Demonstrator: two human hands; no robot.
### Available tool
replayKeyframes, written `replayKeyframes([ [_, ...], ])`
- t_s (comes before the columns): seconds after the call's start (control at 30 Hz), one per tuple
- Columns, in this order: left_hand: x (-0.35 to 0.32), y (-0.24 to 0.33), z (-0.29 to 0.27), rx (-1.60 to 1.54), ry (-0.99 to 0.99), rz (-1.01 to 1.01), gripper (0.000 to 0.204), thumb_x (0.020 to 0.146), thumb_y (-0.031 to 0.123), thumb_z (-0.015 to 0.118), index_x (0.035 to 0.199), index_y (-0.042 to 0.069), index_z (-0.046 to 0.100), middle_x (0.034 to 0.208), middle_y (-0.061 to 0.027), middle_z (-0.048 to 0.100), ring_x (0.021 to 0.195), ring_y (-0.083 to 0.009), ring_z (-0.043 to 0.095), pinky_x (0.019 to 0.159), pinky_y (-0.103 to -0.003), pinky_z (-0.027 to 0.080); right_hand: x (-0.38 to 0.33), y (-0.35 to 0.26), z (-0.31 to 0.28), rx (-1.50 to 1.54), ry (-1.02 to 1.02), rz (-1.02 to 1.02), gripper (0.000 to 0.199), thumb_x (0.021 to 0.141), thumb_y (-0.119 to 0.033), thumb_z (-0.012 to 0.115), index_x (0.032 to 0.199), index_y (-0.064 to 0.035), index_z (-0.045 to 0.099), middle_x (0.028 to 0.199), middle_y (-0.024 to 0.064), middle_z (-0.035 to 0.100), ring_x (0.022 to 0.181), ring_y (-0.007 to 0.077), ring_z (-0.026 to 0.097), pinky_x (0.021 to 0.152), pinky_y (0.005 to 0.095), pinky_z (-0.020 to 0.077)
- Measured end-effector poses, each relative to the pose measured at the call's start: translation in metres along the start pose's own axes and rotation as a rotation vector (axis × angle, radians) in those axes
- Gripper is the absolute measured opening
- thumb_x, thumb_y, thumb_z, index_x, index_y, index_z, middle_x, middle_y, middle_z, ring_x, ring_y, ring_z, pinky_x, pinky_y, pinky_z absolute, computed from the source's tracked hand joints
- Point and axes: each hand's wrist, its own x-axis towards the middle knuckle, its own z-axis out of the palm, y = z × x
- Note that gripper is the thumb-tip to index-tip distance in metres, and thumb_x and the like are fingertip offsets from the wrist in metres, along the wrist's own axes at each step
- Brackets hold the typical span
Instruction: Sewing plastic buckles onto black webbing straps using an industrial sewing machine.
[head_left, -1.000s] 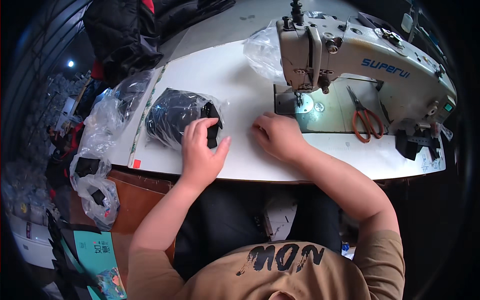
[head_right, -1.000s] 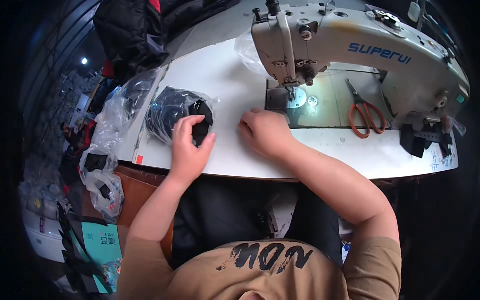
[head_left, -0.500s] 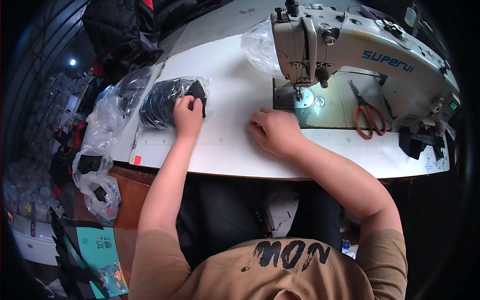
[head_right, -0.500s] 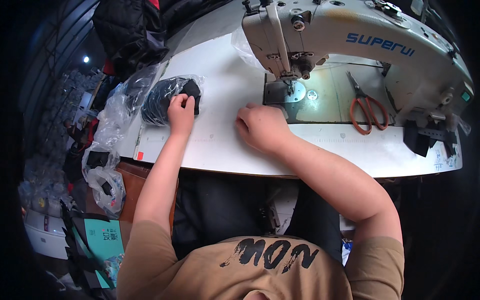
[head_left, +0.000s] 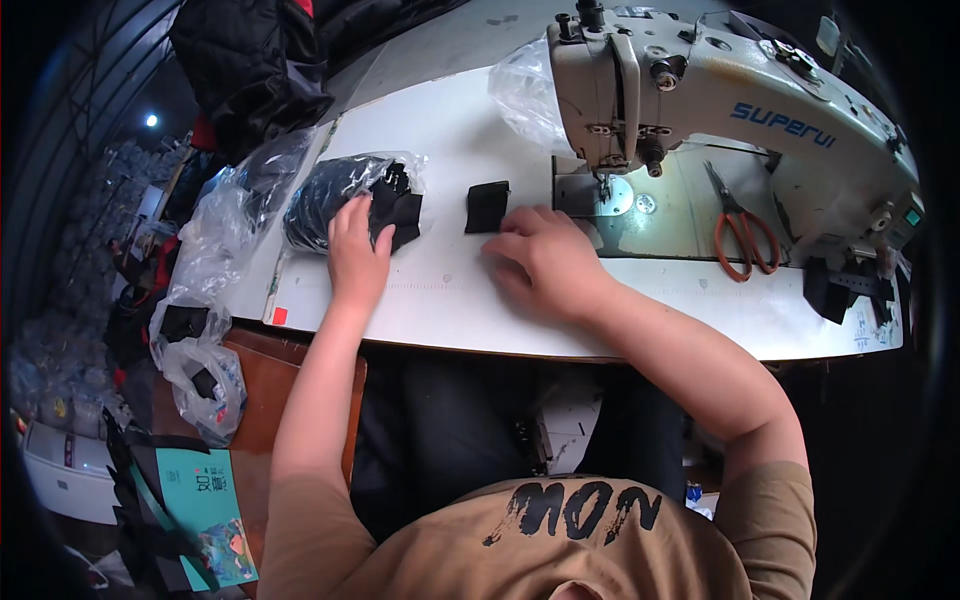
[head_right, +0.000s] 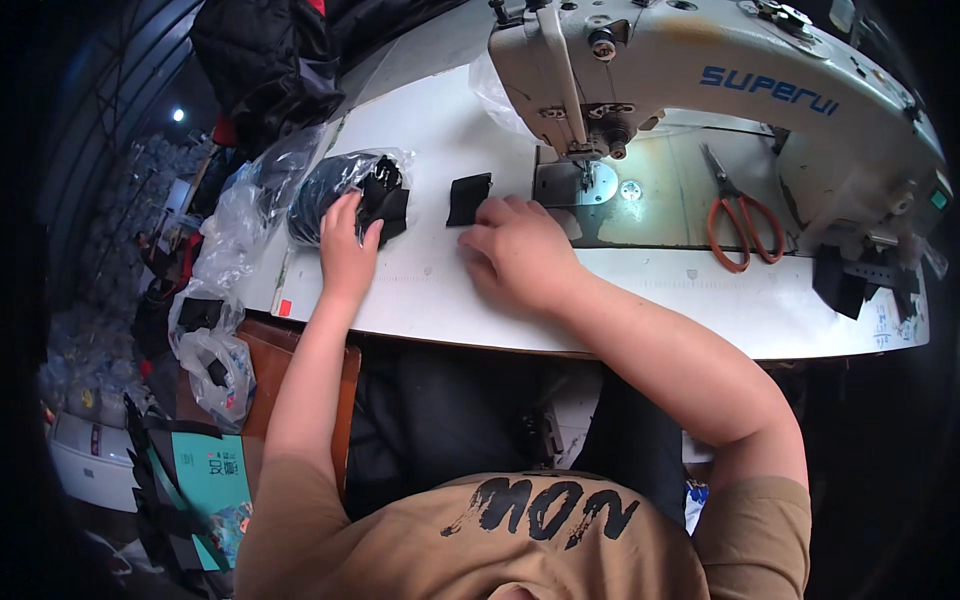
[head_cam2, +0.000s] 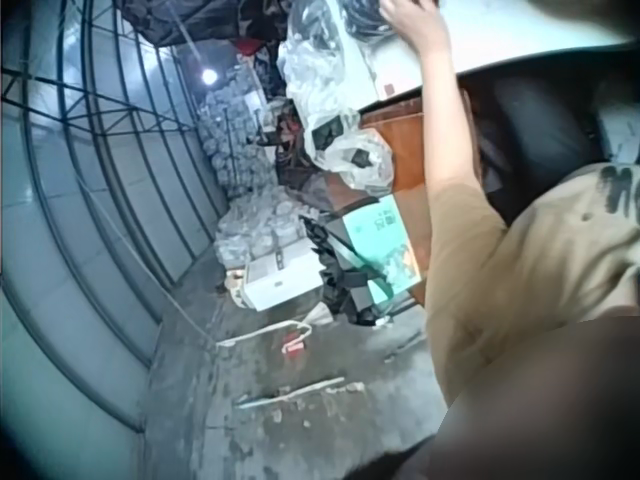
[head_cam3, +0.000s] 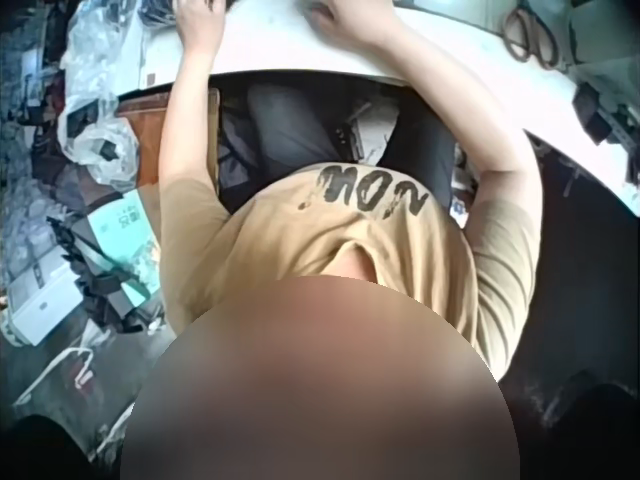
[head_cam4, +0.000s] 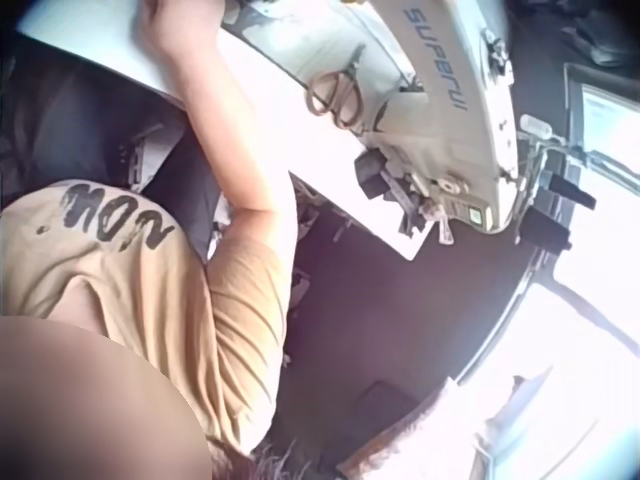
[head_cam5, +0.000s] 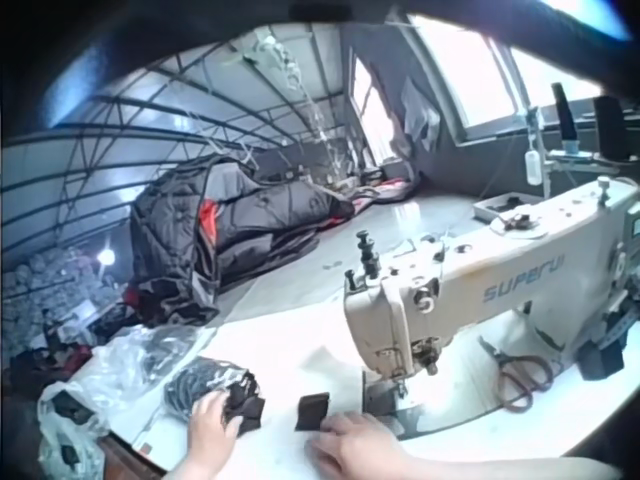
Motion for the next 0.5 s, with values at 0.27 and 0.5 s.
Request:
replayKeyframes([
  [0.27, 0.014, 0.019, -0.008, 0.098, 0.005, 0.033, 0.052, 0.089, 0.020, 0.072, 0.137, 0.007, 0.057, 0.143, -0.0131, 0.051, 0.133, -0.0341, 0.045, 0.112, -0.046, 0.034, 0.003, 0.006, 0.015, -0.280, -0.056, 0.153, 0.054, 0.095, -0.043, 0.059, 0.138, -0.0111, 0.059, 0.154, 0.0193, 0.043, 0.143, 0.0394, 0.038, 0.115, 0.0514, 0.0289],
  [0.5, 0.081, -0.149, -0.007, -0.157, 0.184, -0.631, 0.051, 0.097, 0.044, 0.058, 0.129, 0.004, 0.065, 0.135, -0.0238, 0.059, 0.124, -0.0383, 0.056, 0.107, -0.043, 0.042, 0.008, 0.005, 0.008, -0.285, 0.027, 0.183, 0.049, 0.093, -0.035, 0.064, 0.132, -0.0072, 0.061, 0.149, 0.0198, 0.046, 0.138, 0.0392, 0.041, 0.114, 0.0510, 0.0308],
])
